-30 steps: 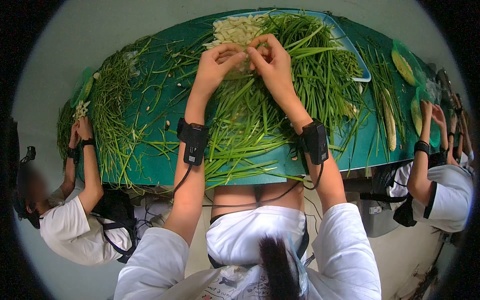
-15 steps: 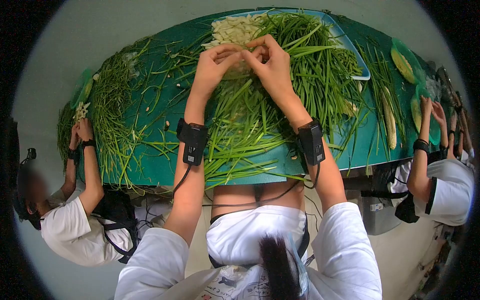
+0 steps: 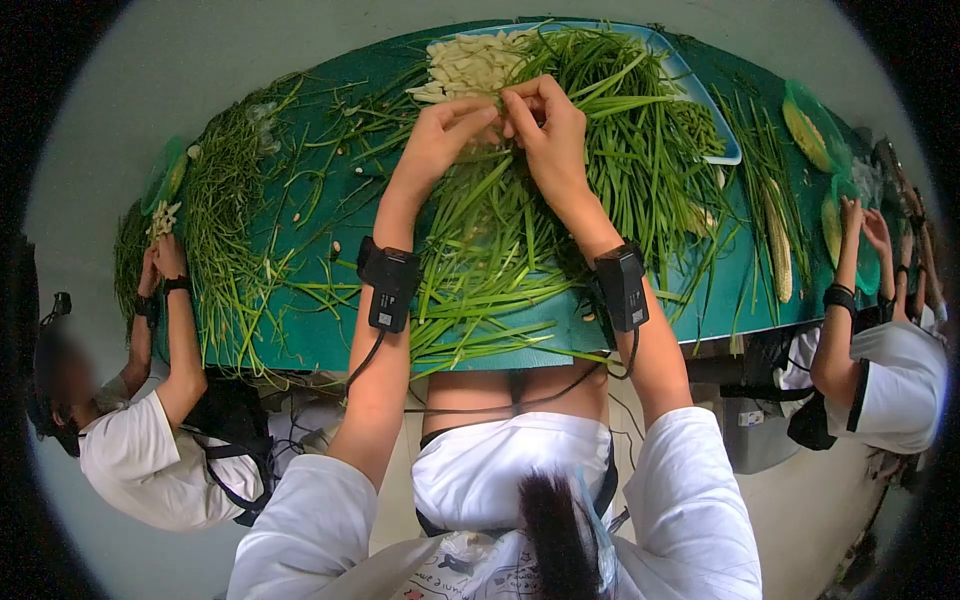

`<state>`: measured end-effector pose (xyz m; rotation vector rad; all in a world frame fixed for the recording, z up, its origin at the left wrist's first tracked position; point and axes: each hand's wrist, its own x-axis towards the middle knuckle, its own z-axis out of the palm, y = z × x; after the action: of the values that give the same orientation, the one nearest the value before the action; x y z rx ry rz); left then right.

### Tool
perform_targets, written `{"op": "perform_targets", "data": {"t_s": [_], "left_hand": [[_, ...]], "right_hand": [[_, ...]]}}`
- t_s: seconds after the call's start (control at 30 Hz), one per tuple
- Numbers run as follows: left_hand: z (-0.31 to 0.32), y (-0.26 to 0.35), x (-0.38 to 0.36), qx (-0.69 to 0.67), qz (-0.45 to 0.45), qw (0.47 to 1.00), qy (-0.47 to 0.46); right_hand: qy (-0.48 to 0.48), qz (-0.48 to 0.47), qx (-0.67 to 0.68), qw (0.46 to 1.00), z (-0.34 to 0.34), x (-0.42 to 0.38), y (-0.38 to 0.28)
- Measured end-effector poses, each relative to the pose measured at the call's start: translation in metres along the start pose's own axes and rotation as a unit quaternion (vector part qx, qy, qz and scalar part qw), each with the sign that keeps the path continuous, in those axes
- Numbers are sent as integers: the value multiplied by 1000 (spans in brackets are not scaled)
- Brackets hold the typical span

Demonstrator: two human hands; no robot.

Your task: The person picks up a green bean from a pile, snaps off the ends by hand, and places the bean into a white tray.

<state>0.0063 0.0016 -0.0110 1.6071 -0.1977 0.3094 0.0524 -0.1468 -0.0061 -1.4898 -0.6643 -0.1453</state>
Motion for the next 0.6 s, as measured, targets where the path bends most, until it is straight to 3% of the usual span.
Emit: {"op": "perform_targets", "data": {"t_s": [0.27, 0.6], "left_hand": [[2, -3, 0, -24, 10, 999, 36], [-1, 4, -2, -2, 7, 1000, 12]], "right_hand": [[4, -6, 39, 999, 2, 0, 2], [-20, 29, 51, 998, -1, 1, 2]]}}
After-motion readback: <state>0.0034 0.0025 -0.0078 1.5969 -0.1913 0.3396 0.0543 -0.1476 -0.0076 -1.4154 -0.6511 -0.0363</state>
